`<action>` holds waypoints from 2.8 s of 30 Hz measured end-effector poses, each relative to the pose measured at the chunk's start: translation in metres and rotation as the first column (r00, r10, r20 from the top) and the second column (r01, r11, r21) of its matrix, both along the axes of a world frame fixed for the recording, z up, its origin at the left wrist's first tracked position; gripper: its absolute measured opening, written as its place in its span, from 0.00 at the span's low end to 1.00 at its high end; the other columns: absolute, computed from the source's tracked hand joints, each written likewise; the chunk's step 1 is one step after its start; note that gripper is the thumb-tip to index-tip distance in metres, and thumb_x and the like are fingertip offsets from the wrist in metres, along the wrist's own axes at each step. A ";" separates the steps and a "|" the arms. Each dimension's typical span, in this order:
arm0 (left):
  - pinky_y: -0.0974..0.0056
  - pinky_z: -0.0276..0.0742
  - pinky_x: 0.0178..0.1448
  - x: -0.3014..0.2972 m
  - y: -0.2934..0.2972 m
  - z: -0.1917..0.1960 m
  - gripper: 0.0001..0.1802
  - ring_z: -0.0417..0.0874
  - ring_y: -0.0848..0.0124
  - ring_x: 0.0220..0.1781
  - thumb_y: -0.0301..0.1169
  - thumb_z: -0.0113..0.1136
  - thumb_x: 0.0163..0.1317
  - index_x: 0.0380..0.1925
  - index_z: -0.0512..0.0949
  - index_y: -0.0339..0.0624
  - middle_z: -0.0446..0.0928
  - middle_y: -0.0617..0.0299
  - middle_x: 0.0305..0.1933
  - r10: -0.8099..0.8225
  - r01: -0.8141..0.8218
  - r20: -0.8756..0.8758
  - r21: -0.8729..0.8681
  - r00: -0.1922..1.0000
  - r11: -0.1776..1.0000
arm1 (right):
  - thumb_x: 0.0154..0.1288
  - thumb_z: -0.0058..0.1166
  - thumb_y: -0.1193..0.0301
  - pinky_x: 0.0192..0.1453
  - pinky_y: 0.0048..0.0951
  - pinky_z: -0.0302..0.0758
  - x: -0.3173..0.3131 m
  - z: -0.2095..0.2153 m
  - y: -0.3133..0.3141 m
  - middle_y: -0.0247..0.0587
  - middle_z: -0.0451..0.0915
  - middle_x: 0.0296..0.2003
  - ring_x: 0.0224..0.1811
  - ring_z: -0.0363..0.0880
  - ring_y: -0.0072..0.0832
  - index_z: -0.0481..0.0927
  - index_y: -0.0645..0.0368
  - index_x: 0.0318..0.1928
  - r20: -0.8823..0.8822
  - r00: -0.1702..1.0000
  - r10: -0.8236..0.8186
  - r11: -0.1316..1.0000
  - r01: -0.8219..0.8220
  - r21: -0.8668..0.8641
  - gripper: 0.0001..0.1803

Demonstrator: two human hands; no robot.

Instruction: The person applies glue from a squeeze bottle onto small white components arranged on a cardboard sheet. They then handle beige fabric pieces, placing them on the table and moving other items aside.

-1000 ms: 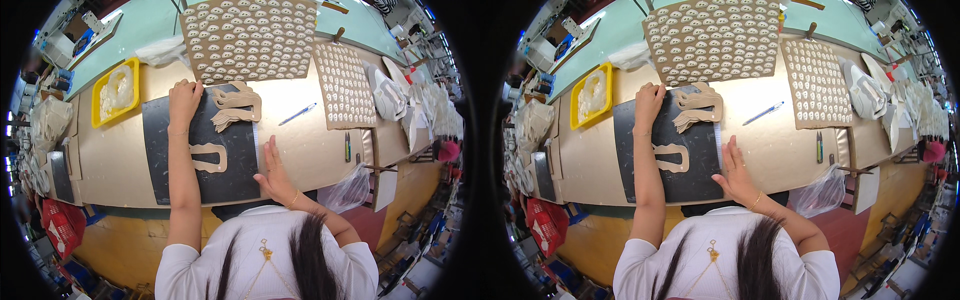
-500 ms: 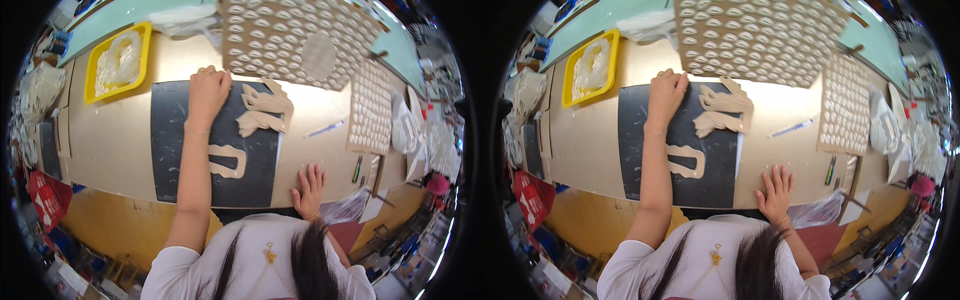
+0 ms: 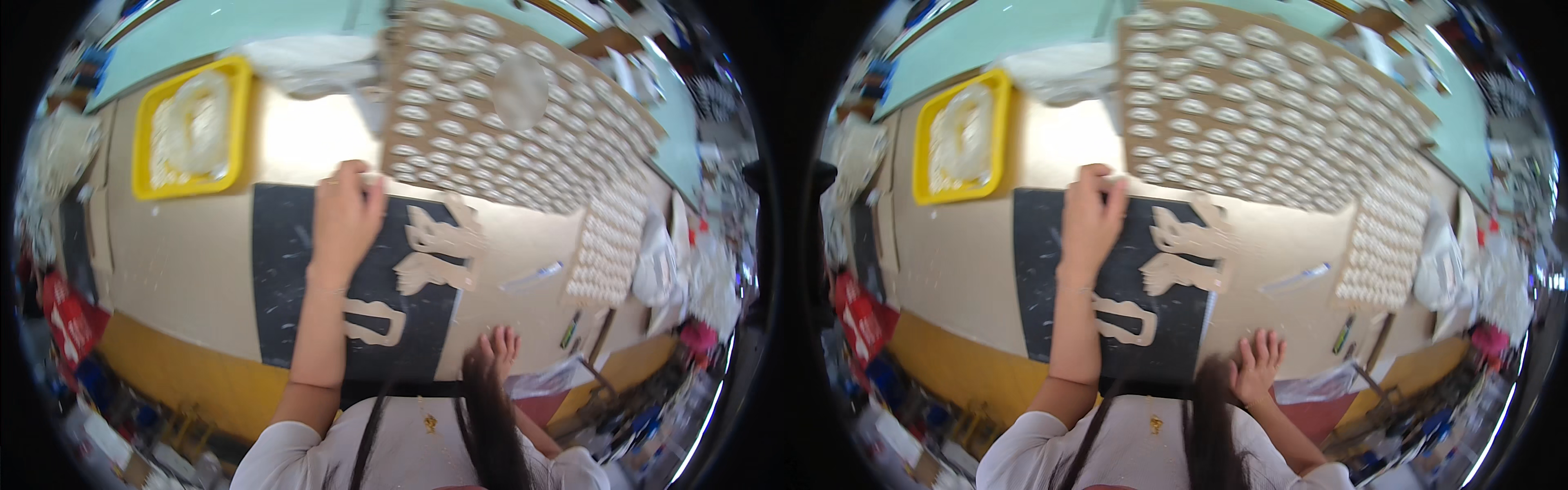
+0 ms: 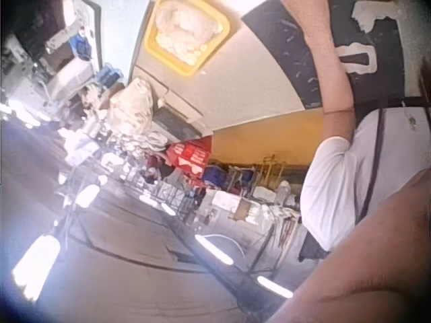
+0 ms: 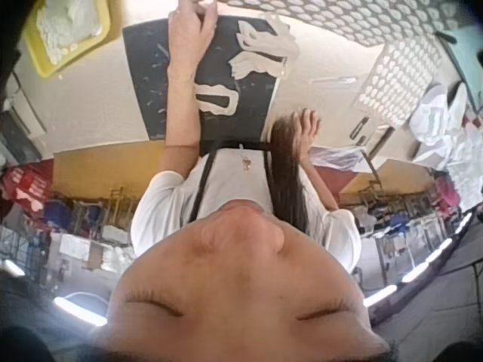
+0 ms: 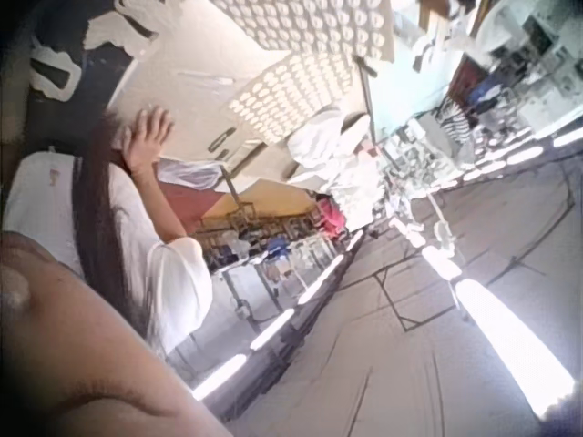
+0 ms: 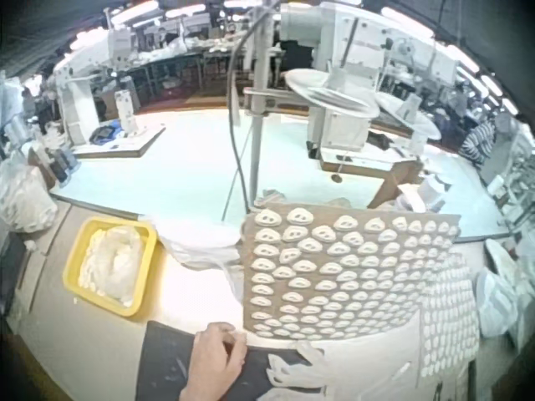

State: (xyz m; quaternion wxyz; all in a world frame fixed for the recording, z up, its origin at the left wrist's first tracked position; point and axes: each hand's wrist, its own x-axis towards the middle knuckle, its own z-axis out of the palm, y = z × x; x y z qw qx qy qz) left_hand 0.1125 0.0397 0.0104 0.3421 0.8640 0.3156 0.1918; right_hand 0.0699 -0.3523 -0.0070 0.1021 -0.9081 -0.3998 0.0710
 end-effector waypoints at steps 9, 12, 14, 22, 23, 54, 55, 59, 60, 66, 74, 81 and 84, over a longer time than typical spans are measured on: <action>0.55 0.66 0.59 -0.003 -0.005 0.025 0.24 0.75 0.54 0.50 0.38 0.56 0.62 0.55 0.67 0.37 0.77 0.48 0.43 -0.033 0.028 0.025 0.172 0.999 0.985 | 0.57 0.56 0.61 0.70 0.53 0.47 0.004 0.018 0.003 0.44 0.65 0.62 0.68 0.56 0.46 0.74 0.49 0.54 0.002 0.998 -0.062 0.991 0.061 0.121 0.23; 0.54 0.61 0.65 -0.038 -0.013 0.068 0.25 0.72 0.58 0.59 0.39 0.55 0.64 0.58 0.66 0.38 0.72 0.50 0.56 0.056 -0.114 0.193 0.303 0.980 0.946 | 0.58 0.56 0.62 0.70 0.53 0.48 0.004 0.012 0.003 0.42 0.66 0.61 0.67 0.57 0.45 0.75 0.49 0.53 0.022 0.998 -0.057 0.980 0.052 0.192 0.22; 0.56 0.62 0.64 -0.067 -0.035 0.106 0.25 0.72 0.61 0.59 0.39 0.55 0.64 0.57 0.67 0.38 0.73 0.51 0.56 0.031 -0.088 0.426 0.116 0.904 0.989 | 0.58 0.55 0.63 0.70 0.53 0.48 0.004 0.009 0.000 0.42 0.66 0.61 0.67 0.58 0.45 0.75 0.49 0.53 0.048 0.997 -0.052 0.975 0.041 0.216 0.21; 0.60 0.76 0.47 -0.283 -0.100 0.061 0.12 0.82 0.63 0.35 0.33 0.59 0.58 0.34 0.79 0.33 0.81 0.53 0.32 -0.411 0.253 0.128 -0.931 0.902 0.264 | 0.61 0.54 0.64 0.70 0.51 0.47 -0.006 0.001 0.001 0.43 0.66 0.62 0.68 0.57 0.44 0.73 0.53 0.54 0.101 0.995 -0.007 0.969 -0.019 0.248 0.20; 0.63 0.76 0.46 -0.312 -0.105 0.018 0.14 0.82 0.64 0.35 0.35 0.56 0.60 0.33 0.79 0.33 0.81 0.53 0.32 -0.308 0.046 -0.038 -0.964 0.951 0.262 | 0.61 0.54 0.64 0.70 0.51 0.47 -0.008 0.001 0.002 0.43 0.65 0.62 0.68 0.56 0.44 0.73 0.53 0.54 0.109 0.994 0.007 0.970 -0.033 0.239 0.20; 0.59 0.76 0.42 -0.343 -0.087 -0.277 0.16 0.82 0.61 0.39 0.32 0.46 0.59 0.40 0.78 0.35 0.81 0.51 0.39 -0.018 -0.699 -0.903 -0.344 0.429 0.627 | 0.59 0.53 0.59 0.66 0.64 0.48 -0.005 -0.034 -0.055 0.52 0.62 0.60 0.66 0.55 0.57 0.66 0.50 0.54 0.219 0.960 0.173 0.982 -0.152 -0.109 0.24; 0.59 0.76 0.42 -0.347 -0.085 -0.277 0.16 0.82 0.61 0.39 0.32 0.46 0.59 0.40 0.78 0.35 0.81 0.51 0.39 0.010 -0.710 -0.902 -0.334 0.433 0.619 | 0.57 0.55 0.60 0.66 0.62 0.49 0.001 -0.026 -0.043 0.51 0.62 0.60 0.66 0.55 0.55 0.66 0.47 0.53 0.155 0.973 0.169 0.982 -0.153 -0.115 0.24; 0.60 0.76 0.42 -0.368 -0.074 -0.277 0.16 0.82 0.61 0.39 0.33 0.46 0.59 0.40 0.77 0.36 0.81 0.51 0.39 0.094 -0.737 -0.872 -0.342 0.480 0.583 | 0.56 0.56 0.62 0.67 0.62 0.47 -0.008 0.009 0.006 0.50 0.62 0.60 0.66 0.54 0.54 0.66 0.50 0.53 0.044 0.999 -0.004 1.000 0.003 0.021 0.24; 0.60 0.76 0.42 -0.369 -0.069 -0.279 0.16 0.82 0.61 0.39 0.33 0.46 0.59 0.40 0.77 0.36 0.81 0.51 0.39 0.124 -0.743 -0.856 -0.354 0.502 0.569 | 0.57 0.54 0.61 0.68 0.61 0.46 -0.006 0.008 0.008 0.50 0.61 0.61 0.67 0.54 0.53 0.67 0.51 0.53 0.054 0.998 -0.010 0.999 0.008 0.035 0.24; 0.61 0.77 0.41 -0.394 -0.045 -0.281 0.16 0.83 0.62 0.38 0.33 0.45 0.60 0.40 0.77 0.36 0.81 0.50 0.39 0.380 -0.762 -0.664 -0.597 0.644 0.250 | 0.57 0.51 0.61 0.69 0.53 0.47 -0.012 0.012 0.015 0.48 0.66 0.60 0.66 0.56 0.49 0.71 0.54 0.51 0.106 0.990 -0.097 0.992 0.087 0.096 0.21; 0.65 0.76 0.34 -0.442 0.001 -0.177 0.15 0.82 0.68 0.31 0.37 0.48 0.62 0.35 0.78 0.36 0.82 0.54 0.35 0.079 -0.406 -0.439 -0.728 0.895 0.553 | 0.58 0.53 0.62 0.70 0.47 0.47 -0.019 0.007 0.011 0.43 0.66 0.61 0.67 0.57 0.44 0.72 0.53 0.52 0.222 0.971 -0.086 0.984 0.048 0.170 0.21; 0.69 0.76 0.37 -0.384 0.033 0.101 0.20 0.82 0.70 0.27 0.42 0.51 0.67 0.43 0.76 0.33 0.82 0.53 0.35 -0.500 -0.091 -0.332 -0.891 0.800 0.446 | 0.63 0.49 0.67 0.66 0.45 0.53 -0.013 0.007 0.009 0.42 0.71 0.55 0.63 0.62 0.43 0.76 0.56 0.46 0.040 0.981 -0.191 0.917 0.164 0.364 0.13; 0.71 0.75 0.40 -0.326 0.048 0.140 0.20 0.81 0.74 0.33 0.40 0.52 0.66 0.48 0.75 0.35 0.80 0.56 0.41 -0.340 0.051 -0.180 -0.820 0.923 0.570 | 0.63 0.48 0.68 0.63 0.45 0.55 -0.011 0.005 0.017 0.42 0.73 0.51 0.59 0.65 0.42 0.76 0.57 0.44 0.008 0.963 -0.268 0.894 0.246 0.374 0.11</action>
